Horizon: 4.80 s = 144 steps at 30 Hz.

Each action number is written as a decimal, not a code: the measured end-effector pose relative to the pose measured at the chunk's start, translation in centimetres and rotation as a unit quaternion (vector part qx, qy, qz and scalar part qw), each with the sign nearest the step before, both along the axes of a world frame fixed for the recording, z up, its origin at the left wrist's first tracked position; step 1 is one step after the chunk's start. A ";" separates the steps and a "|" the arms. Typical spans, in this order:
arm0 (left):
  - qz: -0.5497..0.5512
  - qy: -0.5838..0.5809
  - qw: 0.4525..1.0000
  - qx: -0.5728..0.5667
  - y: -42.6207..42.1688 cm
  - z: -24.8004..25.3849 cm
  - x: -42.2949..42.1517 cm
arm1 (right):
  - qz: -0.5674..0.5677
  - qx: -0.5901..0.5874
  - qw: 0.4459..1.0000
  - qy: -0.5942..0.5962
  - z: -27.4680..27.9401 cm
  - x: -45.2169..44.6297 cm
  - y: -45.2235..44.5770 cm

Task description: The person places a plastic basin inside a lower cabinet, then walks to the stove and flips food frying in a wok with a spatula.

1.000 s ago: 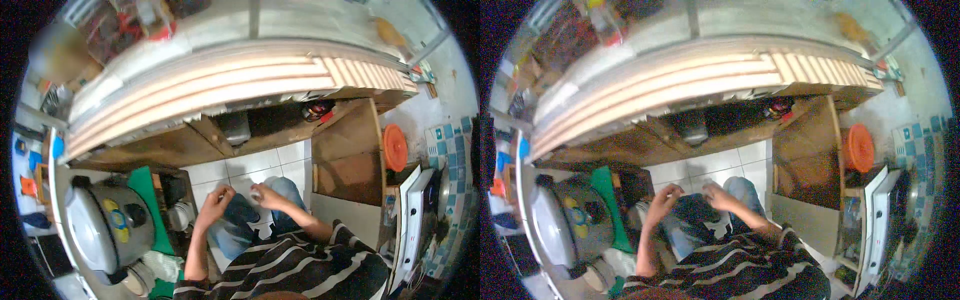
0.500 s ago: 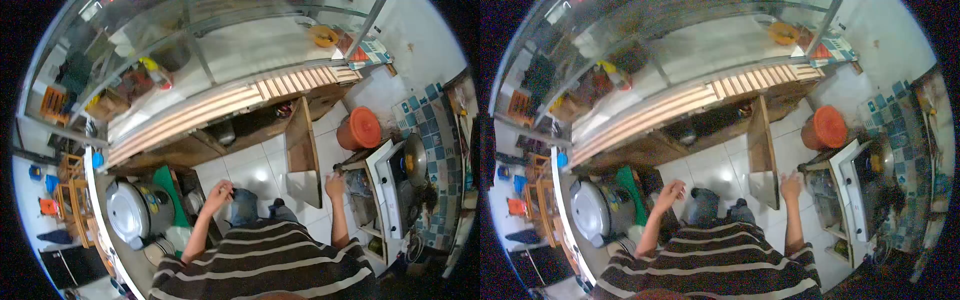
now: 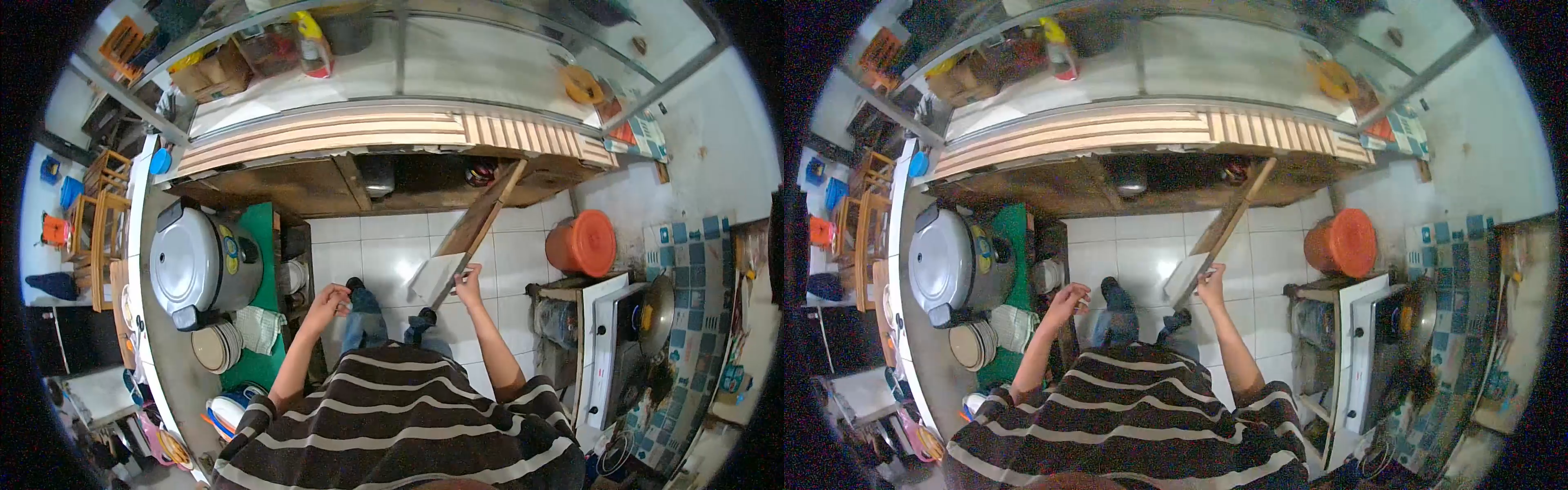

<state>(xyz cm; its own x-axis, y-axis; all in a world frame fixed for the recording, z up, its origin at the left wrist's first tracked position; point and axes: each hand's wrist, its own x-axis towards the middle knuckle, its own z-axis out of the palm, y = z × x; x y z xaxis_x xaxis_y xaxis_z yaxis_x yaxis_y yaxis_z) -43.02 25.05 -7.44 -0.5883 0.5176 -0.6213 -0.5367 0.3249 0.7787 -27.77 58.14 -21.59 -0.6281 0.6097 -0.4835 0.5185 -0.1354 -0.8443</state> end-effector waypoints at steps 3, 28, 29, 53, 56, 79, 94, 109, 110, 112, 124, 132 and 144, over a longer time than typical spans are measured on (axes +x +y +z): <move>-0.001 0.027 1.000 -0.007 -2.3 -0.2 -2.5 | -0.008 -0.062 0.998 -0.009 -3.1 -5.2 -2.4; 0.156 -0.077 0.984 0.038 -6.9 0.0 -15.8 | -0.077 -0.252 0.952 0.156 2.7 -33.0 -6.1; 0.157 -0.082 0.983 0.050 -6.7 0.1 -16.3 | -0.069 -0.265 0.947 0.167 2.8 -33.2 -5.8; 0.284 -0.124 0.928 0.206 16.4 -24.5 -26.2 | -0.142 -0.161 0.965 0.148 -0.6 -36.4 -8.1; 0.287 -0.047 0.935 0.202 17.3 -25.5 -25.4 | -0.159 -0.140 0.965 0.154 -1.1 -37.0 -8.1; 0.284 -0.275 0.901 0.177 15.5 -26.7 -25.8 | 0.026 -0.121 0.972 0.201 -4.4 -34.2 -5.6; 0.422 -0.150 0.874 0.188 19.7 -33.3 -26.6 | 0.076 -0.121 0.977 0.157 -3.2 -32.8 -4.0; 0.059 -0.139 0.988 -0.030 2.4 -24.0 -16.6 | 0.154 -0.058 0.986 0.031 -1.2 -17.8 -8.9; 0.067 -0.145 0.987 -0.032 1.3 -20.6 -15.9 | 0.170 -0.045 0.984 0.022 -0.2 -15.9 -10.3; 0.033 -0.153 0.988 -0.020 -1.0 -16.6 -14.9 | 0.150 -0.089 0.985 0.014 3.3 -12.6 -13.1; -0.220 -0.111 0.965 0.084 12.8 0.3 -3.0 | -0.061 0.035 0.991 0.114 11.2 7.2 -14.7; -0.476 -0.095 0.871 0.078 21.1 3.2 23.7 | -0.342 0.064 0.934 0.085 13.2 35.3 -21.6; -0.750 -0.014 0.652 0.110 27.5 6.0 48.1 | -0.652 0.027 0.751 0.099 13.6 59.3 -23.5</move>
<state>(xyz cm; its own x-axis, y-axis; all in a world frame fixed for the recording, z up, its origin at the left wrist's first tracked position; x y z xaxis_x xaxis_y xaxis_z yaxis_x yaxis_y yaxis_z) 5.05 52.53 -1.42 0.6920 0.5760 -0.4352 0.2410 0.3839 0.8914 31.50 34.67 -8.01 0.4642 0.7847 -0.4108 -0.1621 -0.3808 -0.9104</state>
